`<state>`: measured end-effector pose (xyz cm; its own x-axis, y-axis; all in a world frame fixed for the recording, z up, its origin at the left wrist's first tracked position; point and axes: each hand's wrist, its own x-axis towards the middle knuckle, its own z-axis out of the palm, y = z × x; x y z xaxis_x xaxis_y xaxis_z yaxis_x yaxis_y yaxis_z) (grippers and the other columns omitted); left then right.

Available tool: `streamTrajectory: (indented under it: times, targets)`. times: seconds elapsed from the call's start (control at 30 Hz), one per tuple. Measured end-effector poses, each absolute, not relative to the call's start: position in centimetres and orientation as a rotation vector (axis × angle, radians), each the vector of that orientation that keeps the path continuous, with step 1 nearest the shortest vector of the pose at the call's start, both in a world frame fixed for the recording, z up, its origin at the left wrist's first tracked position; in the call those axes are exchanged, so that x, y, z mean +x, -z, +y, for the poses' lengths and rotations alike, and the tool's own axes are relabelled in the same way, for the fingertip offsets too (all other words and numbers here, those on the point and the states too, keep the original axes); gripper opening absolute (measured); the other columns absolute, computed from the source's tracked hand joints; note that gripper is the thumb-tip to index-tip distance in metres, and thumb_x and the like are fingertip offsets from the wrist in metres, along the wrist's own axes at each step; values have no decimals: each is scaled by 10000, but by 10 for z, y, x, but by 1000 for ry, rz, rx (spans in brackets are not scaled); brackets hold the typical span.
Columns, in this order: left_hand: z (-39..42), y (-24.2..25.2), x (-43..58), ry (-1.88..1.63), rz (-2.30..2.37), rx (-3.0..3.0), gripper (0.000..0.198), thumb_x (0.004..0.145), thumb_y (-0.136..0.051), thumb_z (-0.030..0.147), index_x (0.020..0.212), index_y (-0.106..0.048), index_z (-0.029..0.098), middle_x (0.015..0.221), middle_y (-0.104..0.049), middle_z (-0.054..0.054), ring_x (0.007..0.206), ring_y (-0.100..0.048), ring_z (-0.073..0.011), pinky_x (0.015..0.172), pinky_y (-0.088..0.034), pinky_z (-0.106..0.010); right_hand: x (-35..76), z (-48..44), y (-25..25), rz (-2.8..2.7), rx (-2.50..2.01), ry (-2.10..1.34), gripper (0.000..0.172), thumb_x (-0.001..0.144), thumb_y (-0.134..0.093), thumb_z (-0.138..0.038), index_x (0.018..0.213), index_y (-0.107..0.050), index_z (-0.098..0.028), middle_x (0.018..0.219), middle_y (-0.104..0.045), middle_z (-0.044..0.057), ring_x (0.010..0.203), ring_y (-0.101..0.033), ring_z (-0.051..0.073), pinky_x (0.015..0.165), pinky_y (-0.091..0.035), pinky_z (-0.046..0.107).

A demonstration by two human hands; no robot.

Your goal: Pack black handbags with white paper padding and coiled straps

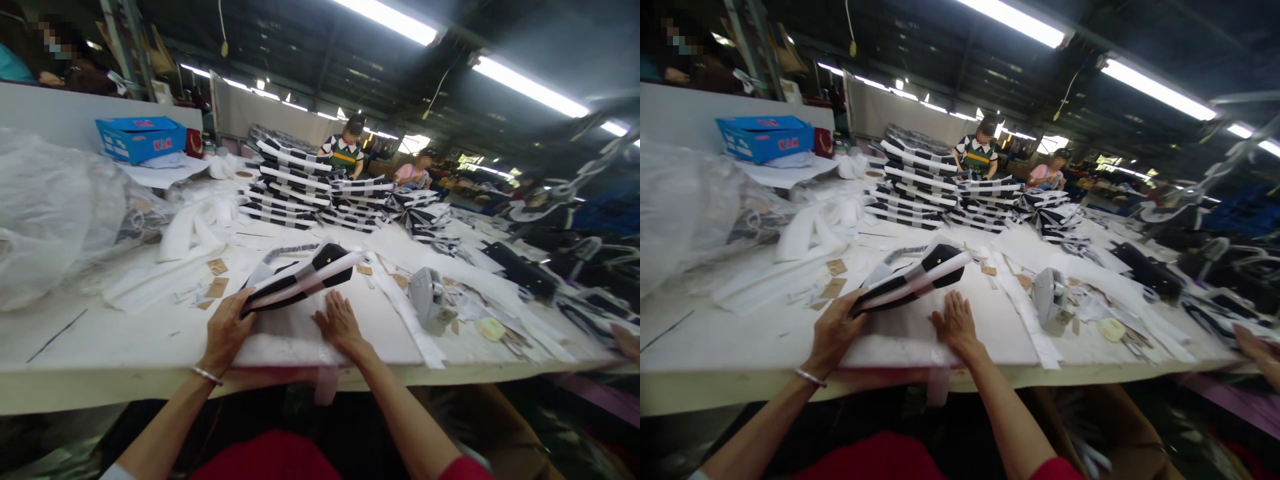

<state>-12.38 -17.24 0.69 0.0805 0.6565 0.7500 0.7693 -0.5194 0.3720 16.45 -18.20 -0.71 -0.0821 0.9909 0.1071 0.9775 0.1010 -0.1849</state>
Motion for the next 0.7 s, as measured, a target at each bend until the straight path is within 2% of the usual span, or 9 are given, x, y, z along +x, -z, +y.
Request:
streamTrajectory:
  times: [0.1,0.2,0.33,0.4,0.53,0.63,0.7]
  targets:
    - [-175,-9,-124,1463,-1385,-2270,398,874,-542,217,1271,-545,184,1154,-673,-95,1055,-640,-240,931,-519,-370,139,-182,-3,-2315,-1729,-176,679,935,-482,-465,1478,-348,-80,1545,-321,180,1458,-223,299,1195,-128,481]
    - [-177,-9,-118,1434,-1251,-2347,431,863,-533,162,1292,-527,190,1168,-670,-95,1082,-628,-230,939,-518,-365,129,-182,-11,-2306,-1676,-217,606,924,-508,-453,1445,-434,-151,1498,-421,145,1415,-325,311,1166,-241,470]
    - [-179,-7,-100,1289,-1130,-2381,482,823,-522,97,1297,-545,181,1183,-671,-105,1090,-619,-235,939,-509,-376,131,-212,-1,-2091,-1910,-179,359,931,-509,-334,1228,-652,-194,1199,-676,155,1180,-589,338,1019,-438,482]
    - [-181,-7,-89,1226,-1080,-2378,483,817,-498,70,1284,-565,174,1178,-677,-107,1075,-622,-233,913,-508,-375,136,-244,7,-2074,-1764,-104,294,933,-495,-271,1142,-692,-210,1075,-722,136,1055,-660,310,948,-502,477]
    - [-187,-10,-70,1152,-1007,-2376,393,878,-446,58,1223,-600,163,1135,-696,-97,1019,-634,-220,851,-494,-355,146,-307,-10,-2130,-1149,-44,305,902,-525,-154,1143,-669,-272,1072,-726,70,1025,-674,237,885,-569,406]
    - [-193,-14,-59,1123,-1008,-2388,328,927,-446,100,1210,-601,155,1125,-695,-102,998,-633,-216,836,-483,-353,151,-314,-57,-2082,-1040,-36,305,874,-568,-111,1108,-672,-277,1001,-729,59,957,-683,217,832,-579,364]
    - [-197,-15,-52,1107,-1020,-2397,319,945,-445,126,1229,-587,160,1132,-689,-107,994,-632,-214,834,-480,-356,154,-296,-91,-2000,-1071,-14,227,890,-565,-148,1041,-689,-263,980,-724,67,945,-679,219,839,-567,366]
